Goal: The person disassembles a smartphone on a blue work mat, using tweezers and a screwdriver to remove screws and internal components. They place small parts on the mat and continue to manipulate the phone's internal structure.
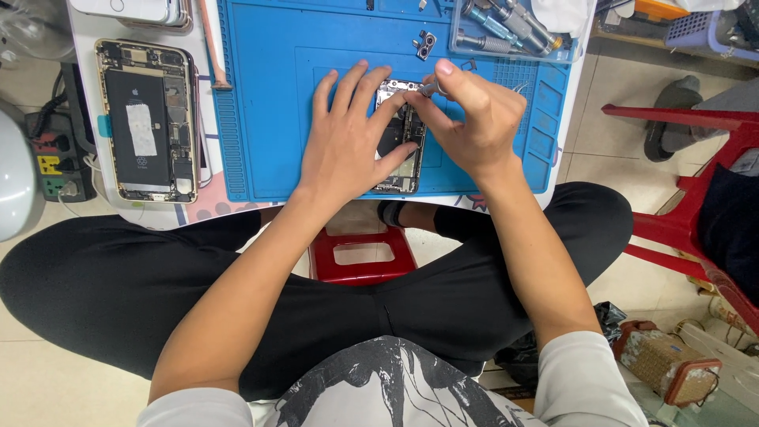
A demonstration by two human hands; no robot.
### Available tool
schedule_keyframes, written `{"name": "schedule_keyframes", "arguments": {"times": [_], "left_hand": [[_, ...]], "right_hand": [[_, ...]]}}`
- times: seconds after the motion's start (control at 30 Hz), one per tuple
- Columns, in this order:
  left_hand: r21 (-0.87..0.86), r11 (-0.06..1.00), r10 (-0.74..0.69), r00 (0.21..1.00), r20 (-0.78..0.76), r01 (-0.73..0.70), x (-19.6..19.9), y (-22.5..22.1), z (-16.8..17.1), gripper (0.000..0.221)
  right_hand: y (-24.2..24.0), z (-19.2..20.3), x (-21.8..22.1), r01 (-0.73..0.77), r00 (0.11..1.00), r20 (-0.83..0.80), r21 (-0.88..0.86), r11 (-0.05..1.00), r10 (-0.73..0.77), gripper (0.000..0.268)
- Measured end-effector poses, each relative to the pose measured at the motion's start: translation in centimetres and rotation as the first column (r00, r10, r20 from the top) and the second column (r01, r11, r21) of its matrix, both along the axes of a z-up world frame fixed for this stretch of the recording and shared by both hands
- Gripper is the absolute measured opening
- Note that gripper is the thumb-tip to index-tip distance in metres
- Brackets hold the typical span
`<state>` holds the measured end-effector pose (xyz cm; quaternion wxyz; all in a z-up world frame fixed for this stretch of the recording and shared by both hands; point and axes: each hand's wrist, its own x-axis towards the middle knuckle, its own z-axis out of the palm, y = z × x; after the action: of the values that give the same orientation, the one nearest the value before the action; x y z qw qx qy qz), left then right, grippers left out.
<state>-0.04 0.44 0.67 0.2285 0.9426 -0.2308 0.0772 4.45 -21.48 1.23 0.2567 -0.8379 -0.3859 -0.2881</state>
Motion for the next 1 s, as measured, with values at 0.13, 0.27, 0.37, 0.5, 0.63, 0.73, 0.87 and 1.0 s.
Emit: {"name": "schedule_keyframes", "arguments": {"times": [0.13,0.27,0.37,0.5,0.63,0.73,0.87,1.0], "left_hand": [[-0.018,1.0,0.004,1.0,0.012,-0.003,0.0,0.1,-0.1,0.056],[0.024,1.0,0.009,1.0,0.024,-0.009,0.0,0.0,-0.3,0.059],[0.029,1.0,0.009,1.0,0.021,-0.01,0.0,-0.1,-0.4,0.061],[0.029,1.0,0.008,1.0,0.016,-0.008,0.0,0.0,-0.3,0.058],[0.018,1.0,-0.001,1.0,0.015,0.001,0.1,0.0,0.0,0.059],[0.03,1.0,-0.005,1.0,0.007,0.005,0.0,0.0,0.2,0.058],[0.024,1.0,0.002,1.0,0.01,-0.002,0.0,0.0,0.3,0.057],[0.008,1.0,0.0,1.0,0.016,0.0,0.0,-0.1,0.3,0.056]], "right_hand": [[1.2,2.4,-0.3,-0.037,0.996,-0.073,0.067,0.997,0.042,0.044],[1.7,3.1,-0.5,-0.061,0.983,-0.159,0.214,0.975,0.097,0.039],[1.4,2.8,-0.3,-0.032,0.996,-0.08,0.201,0.979,0.049,0.041],[2.4,4.5,-0.3,-0.074,0.988,-0.121,0.179,0.981,0.096,0.023],[2.2,3.8,-0.7,-0.03,0.988,-0.139,0.21,0.977,0.06,0.031],[2.2,3.6,-0.7,0.034,0.999,-0.047,0.182,0.983,-0.026,0.035],[2.5,4.0,-0.8,-0.001,0.994,-0.103,0.197,0.98,0.022,0.022],[2.1,3.5,-0.9,0.034,0.996,-0.094,0.221,0.975,-0.013,0.031]]}}
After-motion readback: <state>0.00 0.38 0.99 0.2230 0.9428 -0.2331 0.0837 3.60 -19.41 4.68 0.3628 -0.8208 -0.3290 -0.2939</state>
